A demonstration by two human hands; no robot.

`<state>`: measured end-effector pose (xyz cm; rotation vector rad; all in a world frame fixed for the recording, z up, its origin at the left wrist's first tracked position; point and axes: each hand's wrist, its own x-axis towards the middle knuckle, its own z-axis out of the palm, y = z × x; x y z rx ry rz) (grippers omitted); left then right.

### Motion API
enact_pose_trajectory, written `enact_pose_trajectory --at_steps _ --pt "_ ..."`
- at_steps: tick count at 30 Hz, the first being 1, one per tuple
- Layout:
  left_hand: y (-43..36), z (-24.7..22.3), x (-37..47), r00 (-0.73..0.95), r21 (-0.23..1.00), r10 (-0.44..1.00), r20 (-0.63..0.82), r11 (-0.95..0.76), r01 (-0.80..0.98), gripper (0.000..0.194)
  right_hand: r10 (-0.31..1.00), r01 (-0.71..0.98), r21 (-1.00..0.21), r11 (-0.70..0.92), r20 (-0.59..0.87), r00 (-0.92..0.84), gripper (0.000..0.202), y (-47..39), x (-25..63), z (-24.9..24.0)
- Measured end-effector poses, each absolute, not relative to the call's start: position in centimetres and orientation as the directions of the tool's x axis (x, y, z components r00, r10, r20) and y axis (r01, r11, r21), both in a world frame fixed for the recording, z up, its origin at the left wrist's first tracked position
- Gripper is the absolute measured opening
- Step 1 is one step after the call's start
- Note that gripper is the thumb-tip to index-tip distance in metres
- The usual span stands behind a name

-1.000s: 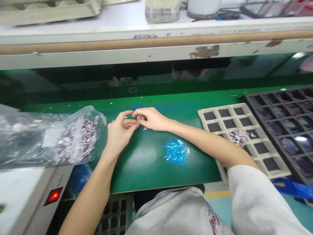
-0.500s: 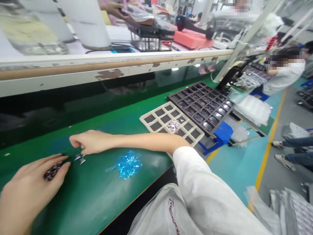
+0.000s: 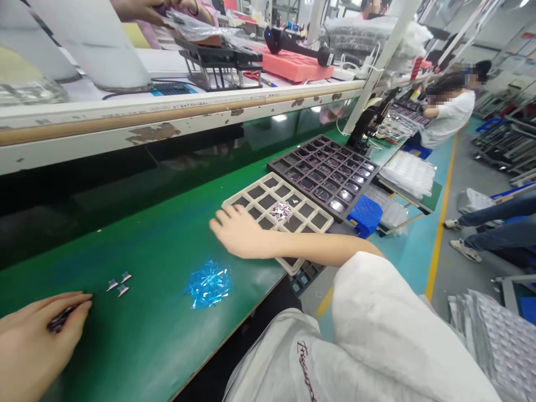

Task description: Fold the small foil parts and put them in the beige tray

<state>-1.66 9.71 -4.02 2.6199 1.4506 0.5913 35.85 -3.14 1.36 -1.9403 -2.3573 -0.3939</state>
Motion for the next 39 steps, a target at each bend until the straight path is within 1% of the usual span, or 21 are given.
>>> enact_pose_trajectory --at_steps 2,4,6,8,10,12,17,20,26,30,36,39 --pt "8.8 -2.4 -0.7 0.453 0.221 0.844 0.286 -0.518 0.826 0.027 0.966 0.982 0.137 0.133 0.202 -0.159 0.036 -4.3 37.4 0.3" --pt "8.2 -1.2 0.0 0.451 0.197 0.855 0.255 -0.503 0.842 0.033 0.966 0.982 0.098 0.162 0.187 -0.178 0.047 -4.9 38.7 -0.7" --pt "8.0 -0.6 0.4 0.446 0.198 0.863 0.237 -0.493 0.847 0.037 0.963 0.981 0.038 0.188 0.188 -0.192 0.059 -5.0 39.5 -1.4" --pt "7.9 -0.4 0.5 0.439 0.21 0.866 0.24 -0.488 0.847 0.039 0.959 0.976 -0.029 0.216 0.195 -0.207 0.064 -5.0 40.1 -1.7" --pt "8.0 -0.6 0.5 0.435 0.221 0.865 0.249 -0.488 0.845 0.041 0.955 0.967 -0.078 0.241 0.199 -0.222 0.062 -4.8 40.4 -1.8" --pt "8.1 -0.8 0.4 0.439 0.222 0.863 0.251 -0.493 0.841 0.044 0.954 0.965 -0.096 0.244 0.204 -0.221 0.059 -4.6 40.6 -1.9" --pt "8.2 -1.0 0.0 0.451 0.203 0.863 0.228 -0.495 0.845 0.049 0.947 0.971 -0.069 0.228 0.249 -0.205 0.052 -3.9 41.0 -2.2" --pt "8.3 -1.1 -0.1 0.434 0.223 0.869 0.238 -0.483 0.847 0.045 0.945 0.972 -0.052 0.23 0.251 -0.21 0.049 -3.5 41.3 -2.3" --pt "8.8 -2.3 -0.5 0.428 0.242 0.85 0.308 -0.505 0.828 0.033 0.956 0.975 -0.112 0.191 0.247 -0.159 0.048 -2.7 42.1 -2.0" --pt "9.0 -2.9 -0.7 0.432 0.253 0.844 0.318 -0.515 0.819 0.032 0.959 0.98 -0.105 0.167 0.249 -0.136 0.048 -2.4 42.5 -1.7" --pt "8.8 -2.1 -0.2 0.437 0.27 0.856 0.277 -0.505 0.82 0.036 0.954 0.977 -0.115 0.18 0.262 -0.144 0.039 -2.5 42.7 -1.2" --pt "8.4 -1.1 0.2 0.468 0.258 0.85 0.242 -0.521 0.813 0.04 0.933 0.967 -0.168 0.19 0.336 -0.125 0.033 -2.1 42.2 -0.3"
